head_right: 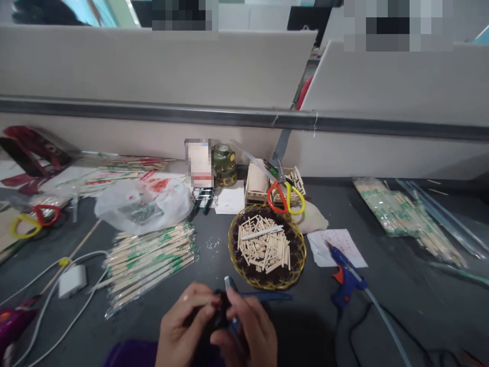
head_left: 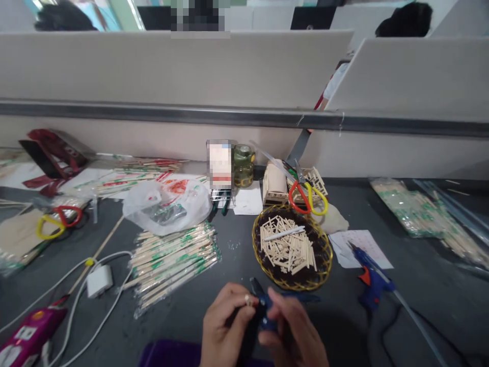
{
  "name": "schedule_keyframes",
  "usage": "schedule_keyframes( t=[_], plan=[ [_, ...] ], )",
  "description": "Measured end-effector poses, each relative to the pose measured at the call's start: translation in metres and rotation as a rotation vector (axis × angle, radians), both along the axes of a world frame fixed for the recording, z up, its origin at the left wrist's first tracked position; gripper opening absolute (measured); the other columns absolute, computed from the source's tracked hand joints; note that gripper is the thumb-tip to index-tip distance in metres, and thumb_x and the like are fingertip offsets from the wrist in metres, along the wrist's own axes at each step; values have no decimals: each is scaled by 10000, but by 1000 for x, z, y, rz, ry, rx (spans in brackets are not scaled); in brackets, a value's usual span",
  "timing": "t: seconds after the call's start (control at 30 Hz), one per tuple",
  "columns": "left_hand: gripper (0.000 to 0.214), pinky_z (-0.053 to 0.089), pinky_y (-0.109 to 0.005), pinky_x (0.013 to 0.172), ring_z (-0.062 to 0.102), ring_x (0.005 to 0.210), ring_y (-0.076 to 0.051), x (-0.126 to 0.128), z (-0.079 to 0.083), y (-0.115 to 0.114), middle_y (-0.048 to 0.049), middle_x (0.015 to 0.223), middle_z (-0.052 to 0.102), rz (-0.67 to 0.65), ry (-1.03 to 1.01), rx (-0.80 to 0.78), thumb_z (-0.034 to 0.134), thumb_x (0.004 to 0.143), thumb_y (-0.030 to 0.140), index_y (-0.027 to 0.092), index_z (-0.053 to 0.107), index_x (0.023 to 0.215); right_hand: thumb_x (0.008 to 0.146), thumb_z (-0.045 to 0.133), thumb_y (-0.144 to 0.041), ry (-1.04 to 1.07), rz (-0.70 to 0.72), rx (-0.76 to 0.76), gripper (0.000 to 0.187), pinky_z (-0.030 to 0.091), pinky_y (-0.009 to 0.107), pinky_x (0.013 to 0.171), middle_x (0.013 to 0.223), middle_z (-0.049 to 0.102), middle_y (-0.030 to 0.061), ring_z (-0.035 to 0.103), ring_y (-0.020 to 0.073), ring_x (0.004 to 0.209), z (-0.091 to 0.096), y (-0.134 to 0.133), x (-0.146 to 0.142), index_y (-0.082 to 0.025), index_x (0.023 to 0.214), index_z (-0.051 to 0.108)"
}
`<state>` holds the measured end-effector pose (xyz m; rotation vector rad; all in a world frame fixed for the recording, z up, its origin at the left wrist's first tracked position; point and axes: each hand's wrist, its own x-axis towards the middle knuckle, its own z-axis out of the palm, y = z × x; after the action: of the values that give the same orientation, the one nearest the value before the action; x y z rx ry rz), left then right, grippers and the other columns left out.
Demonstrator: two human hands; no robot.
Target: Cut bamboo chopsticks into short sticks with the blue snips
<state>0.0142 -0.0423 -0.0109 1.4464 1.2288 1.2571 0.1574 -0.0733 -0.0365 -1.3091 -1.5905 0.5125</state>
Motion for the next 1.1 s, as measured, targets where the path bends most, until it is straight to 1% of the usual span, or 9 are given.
schedule_keyframes(
  t=[0.1,0.3,0.43,0.53,0.67,0.8,0.93,1.03,1.1],
  plan=[
    [135,494,-179,642,641,700,-116,-3,0,4,-27,755,678,-47,60,82,611,856,189,219,740,832,902,569,-348,-13,77,69,299,541,257,605,906,637,75,627,161,739,13,10,-3,-240,1172,638],
    [175,478,-190,670,635,728,-114,-9,1,10,-49,800,693,-269,221,250,567,888,192,198,734,940,872,587,-162,93,40,107,170,535,249,665,883,630,50,622,145,783,19,16,-6,-215,1000,685],
    [198,453,-201,622,601,661,-116,-11,-1,12,-41,711,666,-320,245,208,560,896,266,185,739,869,884,576,-180,114,50,96,133,525,262,711,792,636,29,623,146,781,24,18,-8,-209,818,687],
    [176,464,-217,661,615,691,-126,-16,-4,12,-40,750,688,-327,197,140,600,867,298,193,740,848,879,601,-242,88,76,-11,116,519,254,684,823,661,26,627,139,756,30,15,-8,-204,958,676],
    [160,463,-235,655,613,682,-141,-29,-16,15,-36,740,691,-116,120,20,643,801,308,169,714,770,888,590,-280,41,45,-73,314,506,231,640,859,686,20,628,123,712,36,8,-5,-197,1191,591],
    [192,455,-241,636,589,644,-142,-36,-29,16,-24,680,671,-1,90,-63,647,760,338,153,684,721,934,518,-259,-136,4,49,155,480,236,711,839,697,28,645,130,764,38,-4,2,-192,950,658],
    [176,460,-242,651,590,649,-135,-33,-33,13,-22,691,671,43,45,-31,652,756,327,157,684,720,947,493,-284,-433,-12,27,232,441,264,687,740,668,29,609,152,710,24,-17,15,-192,789,635],
    [213,487,-242,643,613,668,-137,-31,-33,14,-25,706,668,142,-150,-60,681,736,366,154,668,753,910,529,-288,-631,27,-52,168,463,320,749,985,674,105,608,221,898,2,-27,27,-176,958,645],
    [295,510,-246,626,634,679,-144,-31,-32,17,-26,716,669,194,-326,-134,731,685,407,149,658,808,877,564,-287,-745,35,-75,274,476,371,778,1194,613,156,581,276,1027,-14,-32,33,-176,1121,619]
  ],
)
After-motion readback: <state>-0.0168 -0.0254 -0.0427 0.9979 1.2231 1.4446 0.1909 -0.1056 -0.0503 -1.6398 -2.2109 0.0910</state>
